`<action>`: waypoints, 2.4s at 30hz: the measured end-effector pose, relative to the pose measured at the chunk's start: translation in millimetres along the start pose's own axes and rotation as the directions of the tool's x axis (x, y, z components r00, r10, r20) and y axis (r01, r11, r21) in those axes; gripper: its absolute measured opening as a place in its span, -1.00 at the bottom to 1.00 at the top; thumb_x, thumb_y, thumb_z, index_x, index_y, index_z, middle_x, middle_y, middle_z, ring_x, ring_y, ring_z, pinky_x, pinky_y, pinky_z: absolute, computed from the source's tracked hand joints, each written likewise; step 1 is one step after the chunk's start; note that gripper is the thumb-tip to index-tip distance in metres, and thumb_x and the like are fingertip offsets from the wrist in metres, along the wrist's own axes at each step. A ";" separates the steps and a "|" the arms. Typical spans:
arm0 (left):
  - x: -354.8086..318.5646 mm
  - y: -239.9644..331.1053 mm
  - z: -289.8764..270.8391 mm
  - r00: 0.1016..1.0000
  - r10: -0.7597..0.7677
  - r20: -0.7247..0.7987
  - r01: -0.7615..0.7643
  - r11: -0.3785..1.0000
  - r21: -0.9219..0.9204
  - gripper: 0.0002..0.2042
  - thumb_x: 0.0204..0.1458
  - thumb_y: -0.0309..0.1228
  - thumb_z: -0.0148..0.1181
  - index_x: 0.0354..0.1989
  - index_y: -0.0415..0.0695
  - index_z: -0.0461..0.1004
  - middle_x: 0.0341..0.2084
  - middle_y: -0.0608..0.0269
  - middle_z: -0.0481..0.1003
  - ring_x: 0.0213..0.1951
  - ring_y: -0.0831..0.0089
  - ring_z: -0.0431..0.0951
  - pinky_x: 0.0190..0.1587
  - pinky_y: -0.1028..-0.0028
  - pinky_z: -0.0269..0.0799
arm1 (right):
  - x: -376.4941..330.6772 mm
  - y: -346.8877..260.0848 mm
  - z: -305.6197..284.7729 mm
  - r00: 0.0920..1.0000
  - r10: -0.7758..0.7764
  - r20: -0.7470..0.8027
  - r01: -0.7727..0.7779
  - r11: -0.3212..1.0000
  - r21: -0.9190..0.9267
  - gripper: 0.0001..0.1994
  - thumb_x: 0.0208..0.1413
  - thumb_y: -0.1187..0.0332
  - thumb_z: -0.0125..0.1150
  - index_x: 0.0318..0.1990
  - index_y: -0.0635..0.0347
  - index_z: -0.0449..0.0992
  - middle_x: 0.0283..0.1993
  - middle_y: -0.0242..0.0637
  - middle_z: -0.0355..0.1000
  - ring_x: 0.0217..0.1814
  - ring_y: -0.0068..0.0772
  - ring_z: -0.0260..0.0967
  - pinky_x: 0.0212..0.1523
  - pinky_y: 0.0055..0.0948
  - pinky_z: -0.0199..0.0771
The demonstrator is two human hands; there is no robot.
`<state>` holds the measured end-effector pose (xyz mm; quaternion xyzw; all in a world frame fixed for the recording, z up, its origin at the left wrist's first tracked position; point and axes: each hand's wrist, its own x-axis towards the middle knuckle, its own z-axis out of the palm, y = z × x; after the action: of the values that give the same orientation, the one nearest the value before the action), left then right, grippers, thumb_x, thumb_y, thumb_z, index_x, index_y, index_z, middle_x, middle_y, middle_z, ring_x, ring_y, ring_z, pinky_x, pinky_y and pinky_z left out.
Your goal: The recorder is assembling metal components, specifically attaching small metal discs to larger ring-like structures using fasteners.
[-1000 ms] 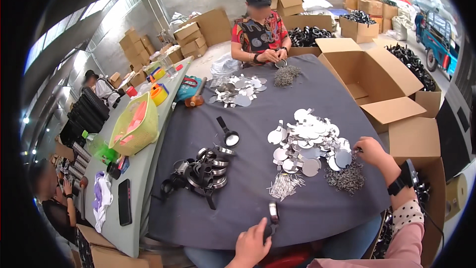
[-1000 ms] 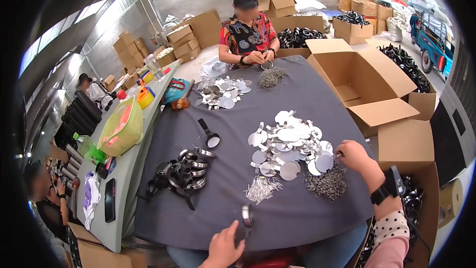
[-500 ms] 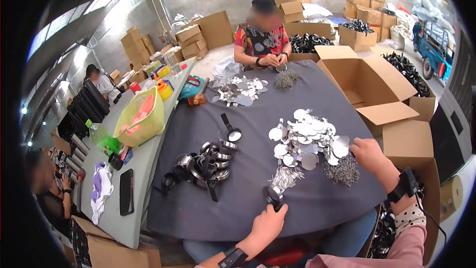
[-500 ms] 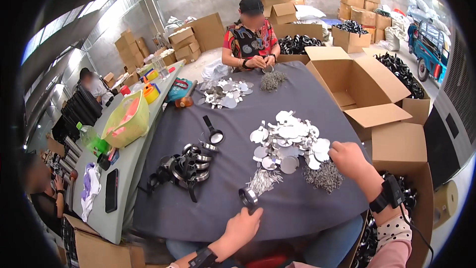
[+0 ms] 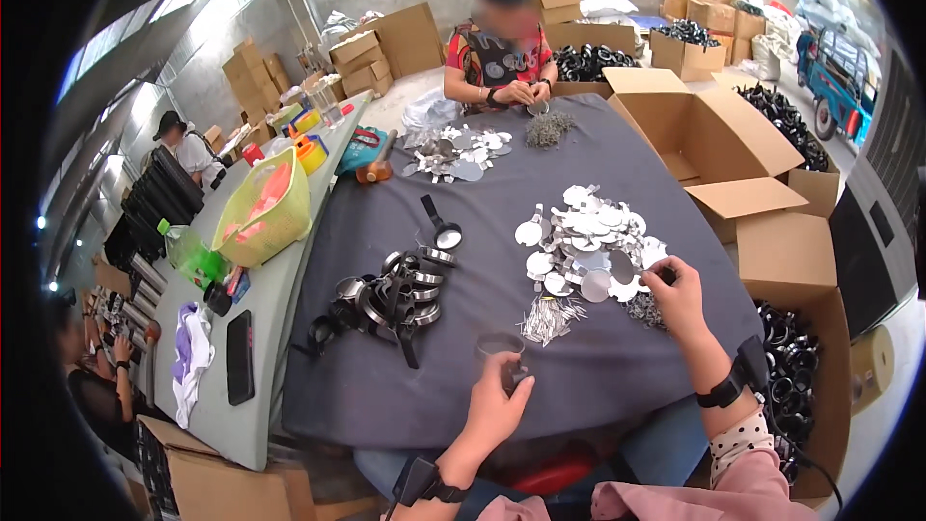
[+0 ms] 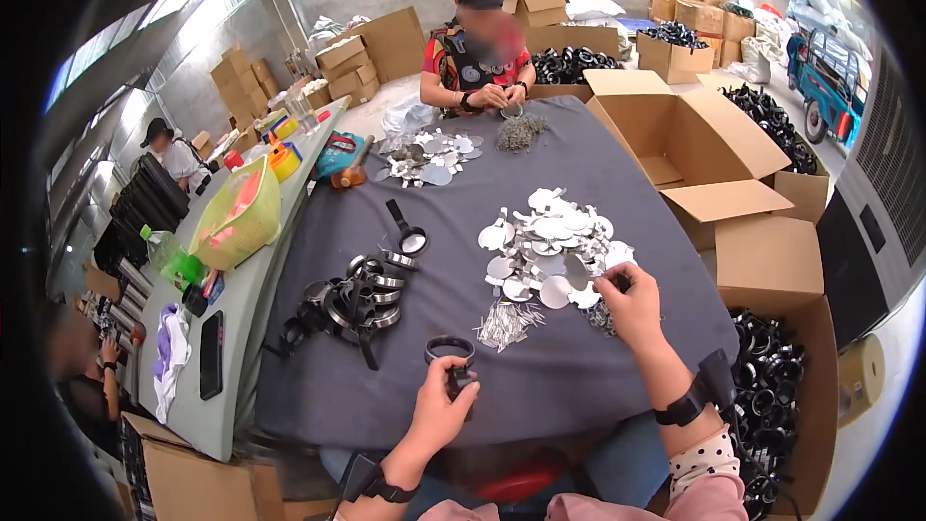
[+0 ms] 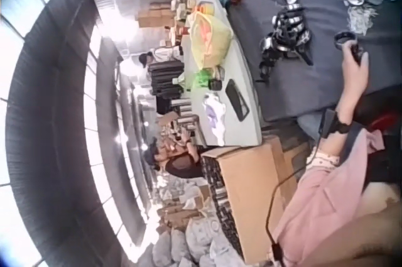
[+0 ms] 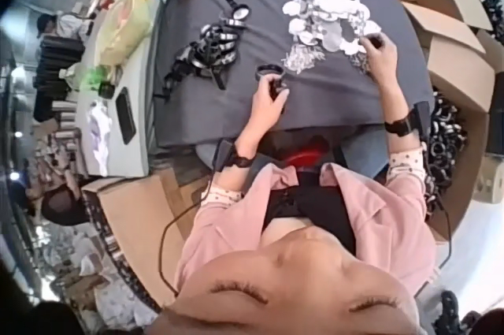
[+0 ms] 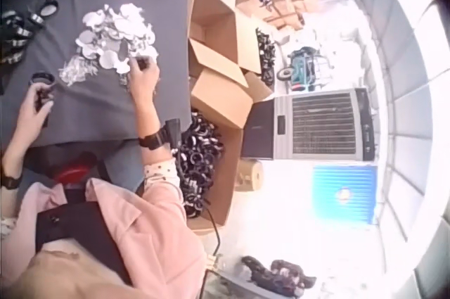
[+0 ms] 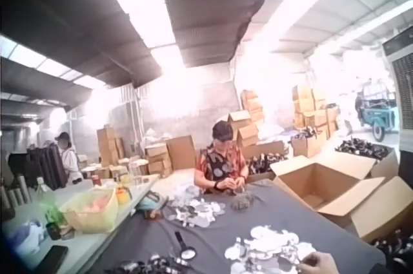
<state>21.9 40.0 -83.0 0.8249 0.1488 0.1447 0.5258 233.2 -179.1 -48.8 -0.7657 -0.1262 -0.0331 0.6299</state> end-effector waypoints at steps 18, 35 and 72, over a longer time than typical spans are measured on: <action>-16.2 70.3 18.7 0.996 0.046 0.082 -0.019 0.952 -0.304 -0.56 -0.05 -0.68 0.27 -0.01 -0.25 0.23 -0.07 0.00 0.47 -0.17 0.52 0.52 -0.19 0.54 0.52 | -75.3 -77.6 25.7 0.975 -0.184 0.127 0.117 0.905 0.410 -0.90 0.05 0.54 0.22 -0.32 0.33 0.42 -0.42 -0.30 0.53 -0.47 -0.66 0.36 -0.45 -0.64 0.34; -26.3 98.0 4.7 0.848 0.511 -0.138 -0.512 0.858 0.036 -0.20 -0.18 -0.45 0.45 0.28 -0.24 0.15 -0.27 0.09 0.55 -0.42 0.41 0.62 -0.35 0.50 0.56 | -94.3 -89.7 42.2 0.503 -0.842 0.195 0.844 0.527 0.097 -0.76 -0.24 0.56 0.32 -0.31 0.15 0.55 -0.37 -0.25 0.47 -0.58 -0.37 0.36 -0.61 -0.49 0.32; -26.4 89.3 4.1 0.857 0.516 0.003 -0.516 0.857 -0.007 -0.39 -0.27 -0.45 0.52 0.02 -0.22 0.38 -0.26 0.12 0.57 -0.36 0.43 0.65 -0.30 0.52 0.59 | -87.9 -75.5 26.8 0.337 -0.877 0.342 0.890 0.415 0.187 -0.77 -0.28 0.50 0.28 -0.34 0.22 0.56 -0.33 -0.26 0.51 -0.69 -0.52 0.19 -0.69 -0.54 0.13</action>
<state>7.8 -9.9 -5.5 0.8334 -0.0793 0.2786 0.4707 127.7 -153.2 -0.5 -0.5745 -0.6414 -0.2179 0.4595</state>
